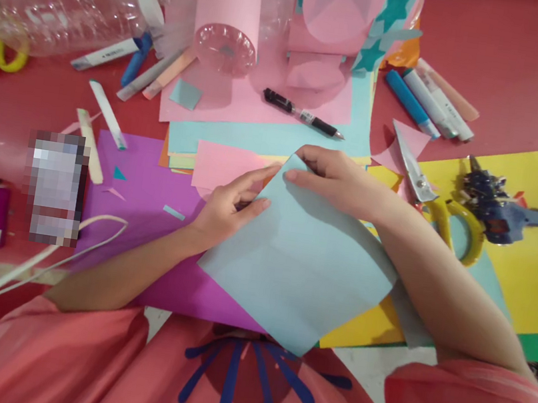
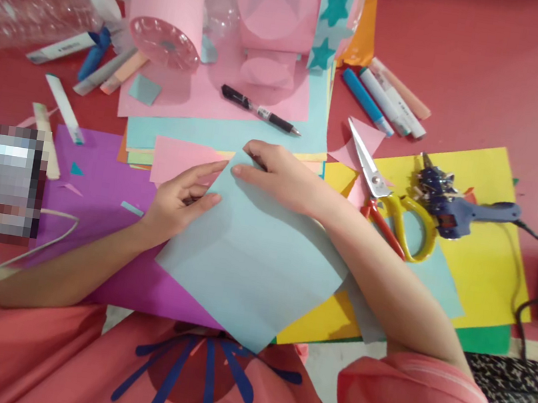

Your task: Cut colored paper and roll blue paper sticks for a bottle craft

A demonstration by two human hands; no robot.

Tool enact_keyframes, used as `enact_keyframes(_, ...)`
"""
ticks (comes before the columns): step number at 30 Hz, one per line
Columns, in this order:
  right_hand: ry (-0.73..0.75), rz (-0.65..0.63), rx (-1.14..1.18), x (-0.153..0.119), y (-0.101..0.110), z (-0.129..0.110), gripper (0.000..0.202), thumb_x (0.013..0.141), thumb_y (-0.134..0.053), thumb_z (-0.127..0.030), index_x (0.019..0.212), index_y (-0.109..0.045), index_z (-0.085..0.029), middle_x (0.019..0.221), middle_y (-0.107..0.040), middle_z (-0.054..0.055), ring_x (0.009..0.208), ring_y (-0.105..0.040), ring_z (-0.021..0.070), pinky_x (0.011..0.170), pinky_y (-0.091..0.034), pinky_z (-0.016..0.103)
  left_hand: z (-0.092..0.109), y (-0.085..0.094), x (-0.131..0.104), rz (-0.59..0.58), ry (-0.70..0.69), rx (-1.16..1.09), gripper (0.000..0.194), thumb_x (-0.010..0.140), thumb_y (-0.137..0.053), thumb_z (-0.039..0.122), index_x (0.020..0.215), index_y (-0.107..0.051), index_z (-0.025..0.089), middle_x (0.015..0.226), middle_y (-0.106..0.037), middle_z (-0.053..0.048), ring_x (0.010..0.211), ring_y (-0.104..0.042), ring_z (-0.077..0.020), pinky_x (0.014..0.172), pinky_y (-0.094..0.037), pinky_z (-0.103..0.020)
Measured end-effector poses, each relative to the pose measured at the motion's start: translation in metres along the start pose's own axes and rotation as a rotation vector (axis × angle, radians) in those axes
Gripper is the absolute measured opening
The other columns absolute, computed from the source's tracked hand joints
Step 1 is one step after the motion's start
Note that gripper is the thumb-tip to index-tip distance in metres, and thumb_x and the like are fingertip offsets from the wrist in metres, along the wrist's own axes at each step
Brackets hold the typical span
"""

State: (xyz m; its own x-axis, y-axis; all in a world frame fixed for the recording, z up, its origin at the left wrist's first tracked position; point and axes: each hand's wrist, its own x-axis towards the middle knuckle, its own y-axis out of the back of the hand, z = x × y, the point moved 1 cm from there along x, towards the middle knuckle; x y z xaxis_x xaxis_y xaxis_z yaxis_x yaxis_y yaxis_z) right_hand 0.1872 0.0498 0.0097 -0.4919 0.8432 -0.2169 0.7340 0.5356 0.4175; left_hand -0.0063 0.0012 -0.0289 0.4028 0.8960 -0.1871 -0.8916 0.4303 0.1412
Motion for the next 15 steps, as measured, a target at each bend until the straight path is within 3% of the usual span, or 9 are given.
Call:
enact_keyframes(9, -0.065, 0.072, 0.228, -0.0006, 0.0006, 0.0041, 0.019, 0.087, -0.059, -0.019, 0.07, -0.051, -0.018, 0.061, -0.05, -0.003, 0.057, -0.045, 0.0086, 0.052, -0.032, 0.024, -0.0011, -0.001, 0.0007, -0.017, -0.019, -0.061, 0.056, 0.086, -0.063, 0.043, 0.136, -0.051, 0.02, 0.088, -0.073, -0.003, 0.055, -0.057, -0.0071, 0.049, -0.041, -0.018)
enact_keyframes(15, -0.061, 0.103, 0.228, -0.0006, 0.0018, 0.0038, 0.02, 0.086, -0.061, -0.018, 0.066, -0.055, -0.017, 0.059, -0.052, -0.002, 0.056, -0.047, 0.0088, 0.051, -0.033, 0.024, -0.0006, -0.0009, 0.0008, -0.027, -0.011, -0.069, 0.058, 0.086, -0.063, 0.042, 0.137, -0.05, 0.019, 0.076, -0.07, 0.001, 0.05, -0.05, -0.0059, 0.048, -0.038, -0.018)
